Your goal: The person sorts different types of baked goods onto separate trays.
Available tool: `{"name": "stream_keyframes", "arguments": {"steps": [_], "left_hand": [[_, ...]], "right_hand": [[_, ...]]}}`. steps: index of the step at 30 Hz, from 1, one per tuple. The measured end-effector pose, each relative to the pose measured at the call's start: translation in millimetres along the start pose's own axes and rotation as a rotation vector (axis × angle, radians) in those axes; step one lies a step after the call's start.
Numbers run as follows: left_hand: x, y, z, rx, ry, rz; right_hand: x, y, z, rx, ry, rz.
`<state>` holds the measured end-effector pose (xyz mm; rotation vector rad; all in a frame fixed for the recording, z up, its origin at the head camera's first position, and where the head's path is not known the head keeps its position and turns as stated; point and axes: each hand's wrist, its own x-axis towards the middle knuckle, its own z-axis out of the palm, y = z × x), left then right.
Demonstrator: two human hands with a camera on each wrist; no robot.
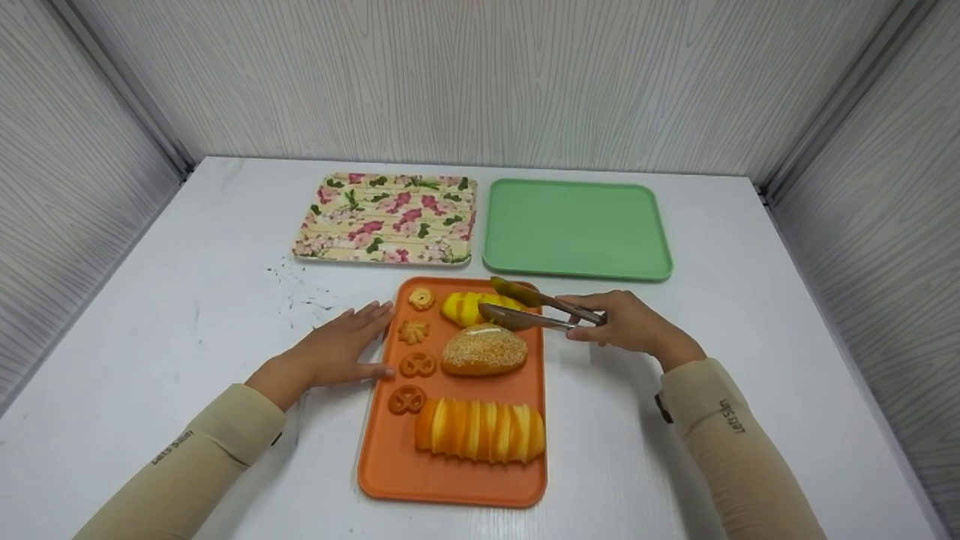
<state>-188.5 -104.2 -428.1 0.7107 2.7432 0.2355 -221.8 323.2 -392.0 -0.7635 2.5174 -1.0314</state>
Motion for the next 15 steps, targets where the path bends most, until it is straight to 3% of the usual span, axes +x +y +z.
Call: {"name": "stream_keyframes", "arguments": {"steps": [5, 15], "left_hand": [[-0.4, 0.6, -0.6, 0.004, 0.013, 0.005], [-0.1, 0.5, 0.4, 0.025, 0.014, 0.001]], "right_hand": [[-3, -15, -0.6, -0.018, 0.03, -0.049], [4, 13, -4.3, -0.02, 0.105, -0.019]]}}
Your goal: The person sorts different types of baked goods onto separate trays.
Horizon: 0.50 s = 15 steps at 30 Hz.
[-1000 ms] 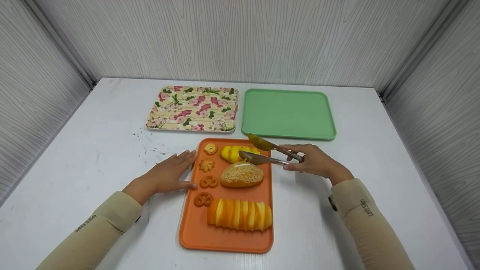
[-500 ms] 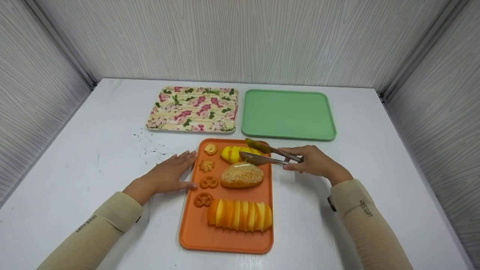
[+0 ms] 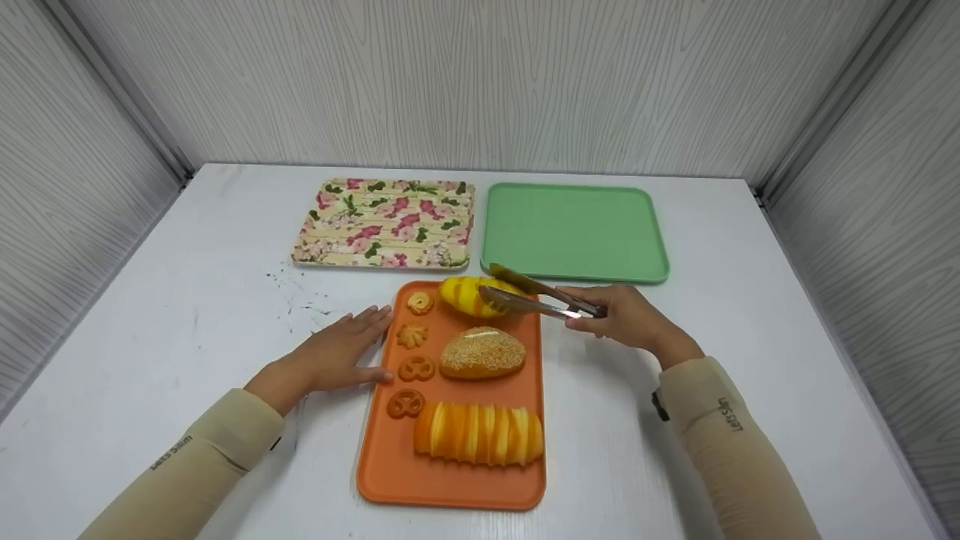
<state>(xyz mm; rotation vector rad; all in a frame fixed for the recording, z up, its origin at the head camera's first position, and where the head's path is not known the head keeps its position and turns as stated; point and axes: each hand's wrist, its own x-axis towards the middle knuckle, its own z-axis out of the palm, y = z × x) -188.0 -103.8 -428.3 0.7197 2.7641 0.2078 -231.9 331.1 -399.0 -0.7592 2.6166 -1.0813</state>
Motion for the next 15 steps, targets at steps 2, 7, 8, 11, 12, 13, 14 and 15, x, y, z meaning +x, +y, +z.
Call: {"name": "stream_keyframes", "arguments": {"steps": [2, 7, 8, 11, 12, 13, 14, 15], "left_hand": [[-0.1, -0.1, 0.2, 0.001, -0.003, -0.001], [0.0, -0.2, 0.1, -0.005, 0.0, 0.001], [0.1, -0.4, 0.1, -0.004, -0.002, 0.0], [0.3, -0.4, 0.1, -0.001, -0.001, 0.001], [0.2, -0.3, 0.1, -0.005, 0.001, 0.002], [0.1, -0.2, 0.2, -0.007, 0.004, 0.003], [0.2, -0.1, 0.2, -0.006, 0.0, 0.002], [0.2, 0.1, 0.0, -0.007, 0.002, 0.003]], "right_hand": [[1, 1, -1.9, 0.01, 0.02, 0.012], [3, 2, -6.0, 0.045, 0.07, 0.056], [4, 2, -6.7, 0.043, 0.079, 0.063], [5, 4, -8.7, 0.047, 0.106, 0.09], [6, 5, -9.4, 0.048, 0.116, 0.1], [6, 5, -10.2, 0.046, 0.126, 0.106], [7, 6, -10.9, 0.048, 0.137, 0.112], [8, 7, -11.6, 0.05, 0.147, 0.118]]}}
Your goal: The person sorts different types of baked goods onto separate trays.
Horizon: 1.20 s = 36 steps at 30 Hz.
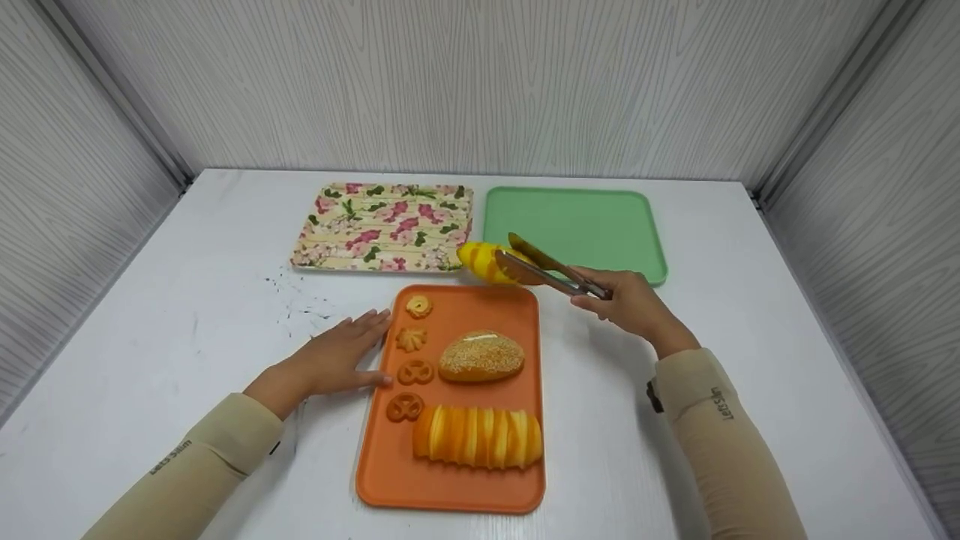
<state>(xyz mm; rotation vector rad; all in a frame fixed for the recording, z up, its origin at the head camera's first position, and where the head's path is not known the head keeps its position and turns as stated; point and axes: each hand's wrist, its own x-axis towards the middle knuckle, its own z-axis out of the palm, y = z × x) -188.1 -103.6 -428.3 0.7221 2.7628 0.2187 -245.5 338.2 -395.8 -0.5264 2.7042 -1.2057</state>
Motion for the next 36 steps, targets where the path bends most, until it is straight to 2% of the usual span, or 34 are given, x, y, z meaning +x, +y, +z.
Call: {"name": "stream_keyframes", "arguments": {"steps": [9, 16, 24, 31, 36], "left_hand": [[0.4, 0.2, 0.9, 0.003, 0.0, -0.013], [-0.3, 0.9, 0.5, 0.006, 0.017, 0.015], [2.4, -1.6, 2.5, -0.002, 0.011, 0.011], [2.3, -1.4, 2.7, 0.006, 0.012, 0.011], [2.0, -1.3, 3.1, 0.005, 0.017, 0.013]], "right_hand": [[7, 6, -6.3, -0.065, 0.084, 0.053], [11, 13, -11.1, -0.088, 0.175, 0.133], [8, 21, -19.8, -0.121, 0.234, 0.167], [4, 27, -25.7, -0.14, 0.327, 0.225], [3, 31, -27.4, -0.152, 0.351, 0.26]]}}
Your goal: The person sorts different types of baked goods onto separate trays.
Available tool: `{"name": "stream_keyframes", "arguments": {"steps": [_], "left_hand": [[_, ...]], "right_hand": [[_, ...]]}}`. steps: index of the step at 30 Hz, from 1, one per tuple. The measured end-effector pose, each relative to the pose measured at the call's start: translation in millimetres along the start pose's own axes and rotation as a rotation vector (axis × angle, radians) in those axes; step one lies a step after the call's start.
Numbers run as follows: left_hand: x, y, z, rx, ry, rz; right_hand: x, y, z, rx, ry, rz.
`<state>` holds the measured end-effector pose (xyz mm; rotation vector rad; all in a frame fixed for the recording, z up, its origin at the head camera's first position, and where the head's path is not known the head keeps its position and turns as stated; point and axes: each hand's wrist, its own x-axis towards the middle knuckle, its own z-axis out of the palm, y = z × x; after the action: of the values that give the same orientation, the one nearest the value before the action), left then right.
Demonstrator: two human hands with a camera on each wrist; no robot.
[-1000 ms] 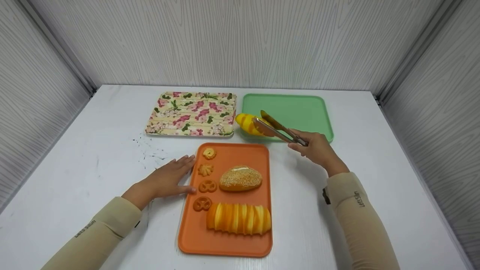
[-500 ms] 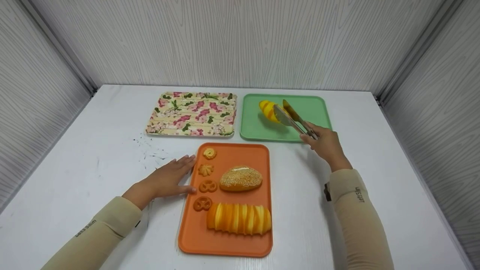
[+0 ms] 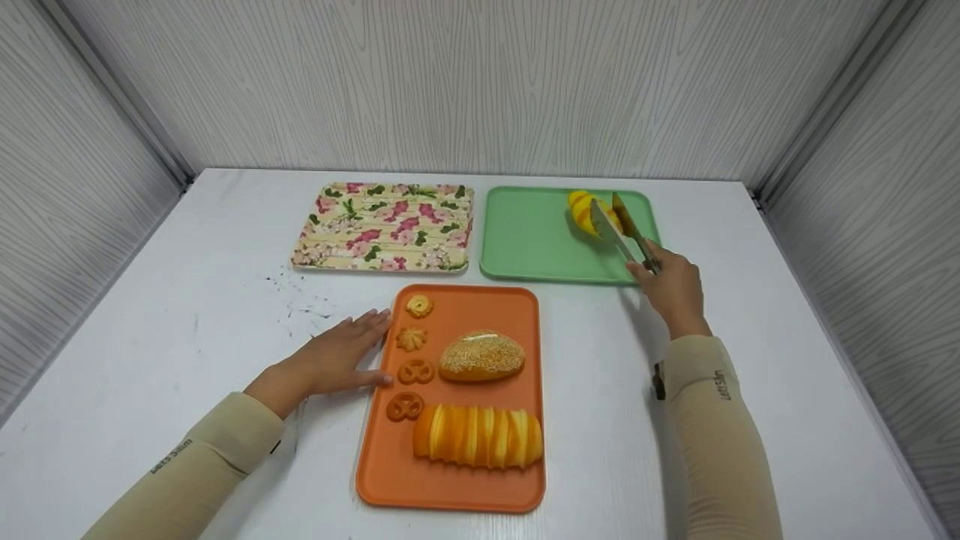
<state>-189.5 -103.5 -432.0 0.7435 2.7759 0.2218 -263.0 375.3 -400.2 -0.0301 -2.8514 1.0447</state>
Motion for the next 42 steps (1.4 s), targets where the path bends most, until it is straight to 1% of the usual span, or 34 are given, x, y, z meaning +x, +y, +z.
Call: {"name": "stream_keyframes", "arguments": {"steps": [5, 11, 18, 28, 35, 42], "left_hand": [[-0.4, 0.2, -0.9, -0.002, -0.008, -0.003], [-1.0, 1.3, -3.1, -0.009, -0.019, -0.005], [-0.4, 1.0, -3.2, -0.015, -0.022, -0.011], [-0.3, 0.4, -3.0, -0.021, -0.016, -0.007], [-0.2, 0.5, -1.8, -0.016, -0.018, -0.019], [-2.3, 2.4, -2.4, 0.002, 0.0, -0.001]], "right_hand": [[1, 4, -2.0, -0.022, 0.021, 0.009], [1, 10, -4.4, -0.047, 0.023, 0.002], [1, 17, -6.6, -0.06, 0.035, 0.014], [0, 20, -7.6, -0.073, 0.004, 0.028], [2, 21, -7.2, -0.083, -0.019, 0.048], [0, 20, -7.0, -0.046, -0.035, 0.072]]}}
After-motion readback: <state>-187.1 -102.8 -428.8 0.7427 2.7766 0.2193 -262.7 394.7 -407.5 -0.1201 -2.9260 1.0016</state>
